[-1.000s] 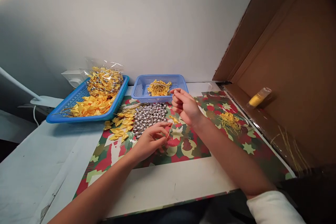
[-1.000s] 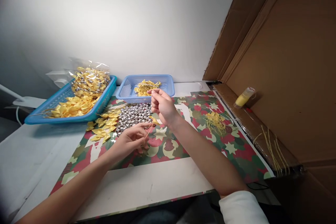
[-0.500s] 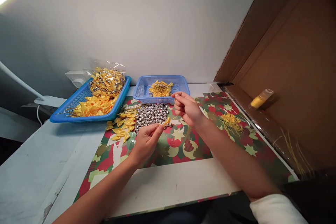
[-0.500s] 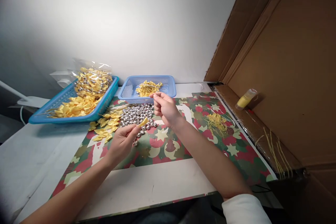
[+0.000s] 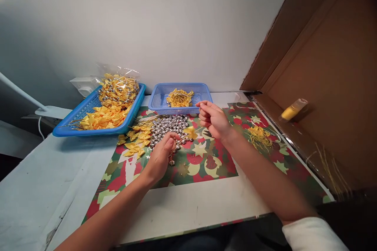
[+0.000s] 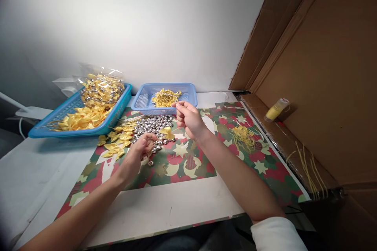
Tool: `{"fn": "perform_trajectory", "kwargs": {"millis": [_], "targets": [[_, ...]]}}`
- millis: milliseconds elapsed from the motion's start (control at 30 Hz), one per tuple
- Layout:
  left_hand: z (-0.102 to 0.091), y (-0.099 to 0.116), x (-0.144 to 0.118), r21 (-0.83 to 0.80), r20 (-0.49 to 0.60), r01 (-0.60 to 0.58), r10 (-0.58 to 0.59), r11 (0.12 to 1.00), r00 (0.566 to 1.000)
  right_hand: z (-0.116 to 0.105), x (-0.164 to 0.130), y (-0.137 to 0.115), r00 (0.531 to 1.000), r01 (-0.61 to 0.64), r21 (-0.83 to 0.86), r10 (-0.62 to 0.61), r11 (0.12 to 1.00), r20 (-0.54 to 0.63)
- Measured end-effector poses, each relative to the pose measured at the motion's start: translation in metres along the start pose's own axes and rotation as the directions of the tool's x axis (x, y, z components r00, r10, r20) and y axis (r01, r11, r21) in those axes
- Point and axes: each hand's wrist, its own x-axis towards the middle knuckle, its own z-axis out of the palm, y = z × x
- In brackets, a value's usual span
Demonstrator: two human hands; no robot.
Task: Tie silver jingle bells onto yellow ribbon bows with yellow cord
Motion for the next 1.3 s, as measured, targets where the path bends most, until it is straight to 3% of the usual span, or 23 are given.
{"fn": "perform_trajectory", "kwargs": {"millis": [300, 500, 633, 967, 1100, 1300], "targets": [[-0.002, 0.012, 0.004, 0.153, 0.042, 0.044, -0.052, 0.987, 0.998, 0.006, -0.01, -0.011, 0.995, -0.028, -0.024, 0.03, 0.999, 0.092], [0.002, 0.011, 0.0, 0.049, -0.129, 0.046, -0.039, 0.998, 0.991, 0.003, -0.002, 0.003, 0.993, -0.097, -0.098, 0.103, 0.99, 0.055], [0.0, 0.0, -0.003, -0.022, -0.227, 0.004, -0.009, 1.0, 0.974, -0.008, 0.007, 0.01, 0.998, -0.044, -0.111, 0.039, 0.993, -0.048], [-0.001, 0.003, 0.001, -0.122, -0.181, 0.121, -0.142, 0.985, 0.973, -0.02, 0.013, -0.008, 0.993, 0.031, -0.041, -0.036, 0.999, -0.112], [-0.001, 0.005, 0.001, -0.046, -0.131, 0.181, -0.186, 0.982, 0.974, -0.027, 0.012, -0.025, 0.994, 0.051, -0.026, -0.053, 0.998, -0.096], [-0.002, 0.003, 0.003, 0.245, 0.033, 0.0, -0.009, 0.969, 0.999, -0.018, -0.008, -0.05, 0.983, 0.148, 0.007, -0.148, 0.989, 0.104]]}}
